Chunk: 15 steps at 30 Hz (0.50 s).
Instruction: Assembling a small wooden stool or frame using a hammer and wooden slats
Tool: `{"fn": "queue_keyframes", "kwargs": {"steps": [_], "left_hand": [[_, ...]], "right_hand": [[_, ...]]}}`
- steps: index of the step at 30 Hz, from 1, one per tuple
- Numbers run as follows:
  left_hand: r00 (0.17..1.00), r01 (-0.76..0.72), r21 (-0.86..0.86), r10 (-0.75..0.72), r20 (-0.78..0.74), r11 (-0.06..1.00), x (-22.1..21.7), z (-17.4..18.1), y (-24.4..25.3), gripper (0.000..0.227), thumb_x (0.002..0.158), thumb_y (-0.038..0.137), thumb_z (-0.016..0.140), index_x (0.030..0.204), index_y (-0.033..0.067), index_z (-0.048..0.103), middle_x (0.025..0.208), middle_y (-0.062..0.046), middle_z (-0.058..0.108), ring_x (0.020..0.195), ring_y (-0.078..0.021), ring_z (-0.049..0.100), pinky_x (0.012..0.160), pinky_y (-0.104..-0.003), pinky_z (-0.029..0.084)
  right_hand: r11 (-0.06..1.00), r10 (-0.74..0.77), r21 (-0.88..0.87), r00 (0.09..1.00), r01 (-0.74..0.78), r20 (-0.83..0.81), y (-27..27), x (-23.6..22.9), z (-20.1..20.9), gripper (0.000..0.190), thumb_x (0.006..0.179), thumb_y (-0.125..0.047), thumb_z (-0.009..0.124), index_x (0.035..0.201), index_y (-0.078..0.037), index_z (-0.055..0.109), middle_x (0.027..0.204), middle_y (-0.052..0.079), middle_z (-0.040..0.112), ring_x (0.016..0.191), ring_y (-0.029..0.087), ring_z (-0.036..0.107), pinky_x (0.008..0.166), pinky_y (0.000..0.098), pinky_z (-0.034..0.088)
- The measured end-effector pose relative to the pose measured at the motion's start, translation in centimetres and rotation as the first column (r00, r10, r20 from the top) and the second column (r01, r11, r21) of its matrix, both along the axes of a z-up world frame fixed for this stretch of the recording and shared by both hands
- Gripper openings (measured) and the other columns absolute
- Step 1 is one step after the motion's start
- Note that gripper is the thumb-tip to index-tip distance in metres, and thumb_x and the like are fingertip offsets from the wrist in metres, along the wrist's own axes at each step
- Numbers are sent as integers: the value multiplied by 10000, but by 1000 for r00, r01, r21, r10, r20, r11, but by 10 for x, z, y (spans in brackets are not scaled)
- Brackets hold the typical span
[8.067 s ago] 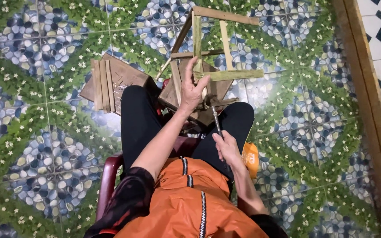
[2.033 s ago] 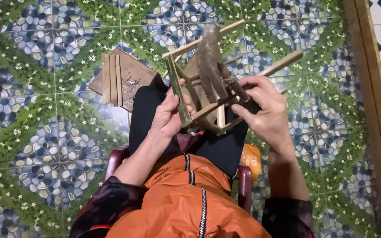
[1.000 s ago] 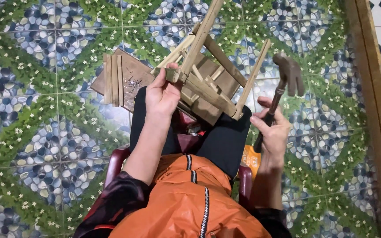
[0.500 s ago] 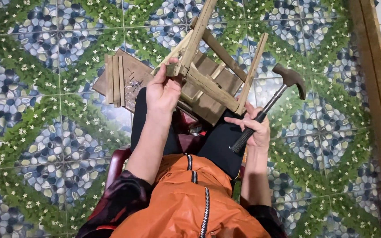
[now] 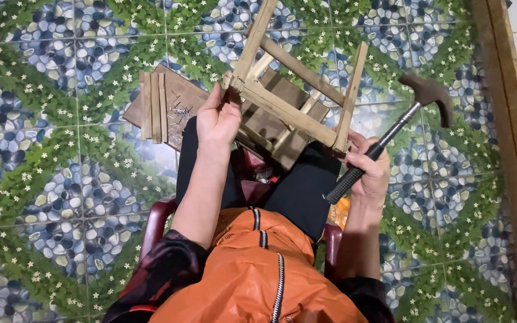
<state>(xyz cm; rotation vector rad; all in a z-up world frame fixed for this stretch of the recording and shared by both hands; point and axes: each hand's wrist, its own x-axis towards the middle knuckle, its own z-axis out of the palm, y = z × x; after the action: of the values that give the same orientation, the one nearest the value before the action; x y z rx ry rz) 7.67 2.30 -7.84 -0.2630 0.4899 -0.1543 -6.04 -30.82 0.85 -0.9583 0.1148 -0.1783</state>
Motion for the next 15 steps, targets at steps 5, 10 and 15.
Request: {"fn": "queue_keyframes", "kwargs": {"steps": [5, 10, 15], "left_hand": [[996, -50, 5, 50, -77, 999, 2, -9, 6, 91, 906, -26, 716, 958, -91, 680, 990, -230, 741, 920, -335, 747, 898, -463, 628], [991, -103, 6, 103, -82, 995, 7, -15, 8, 106, 889, -43, 721, 968, -107, 692, 980, -234, 744, 888, -321, 749, 889, -453, 635], [982, -139, 16, 140, -129, 990, -1, 9, 7, 72, 891, -51, 703, 932, -103, 674, 912, -222, 734, 832, -319, 730, 842, -451, 636]], "right_hand": [[1000, 19, -9, 999, -20, -36, 2, 4, -5, 264, 656, 170, 674, 739, -28, 520, 1175, 265, 690, 926, 283, 739, 627, 344, 633], [1000, 4, -9, 995, -4, -96, 5, 12, -24, 240, 637, 159, 693, 734, 2, 539, 1177, 242, 689, 842, 175, 679, 617, 325, 660], [999, 27, 29, 993, -24, -115, 27, 15, -7, 228, 633, 155, 674, 715, 7, 522, 1116, 279, 683, 940, 285, 689, 724, 517, 641]]}}
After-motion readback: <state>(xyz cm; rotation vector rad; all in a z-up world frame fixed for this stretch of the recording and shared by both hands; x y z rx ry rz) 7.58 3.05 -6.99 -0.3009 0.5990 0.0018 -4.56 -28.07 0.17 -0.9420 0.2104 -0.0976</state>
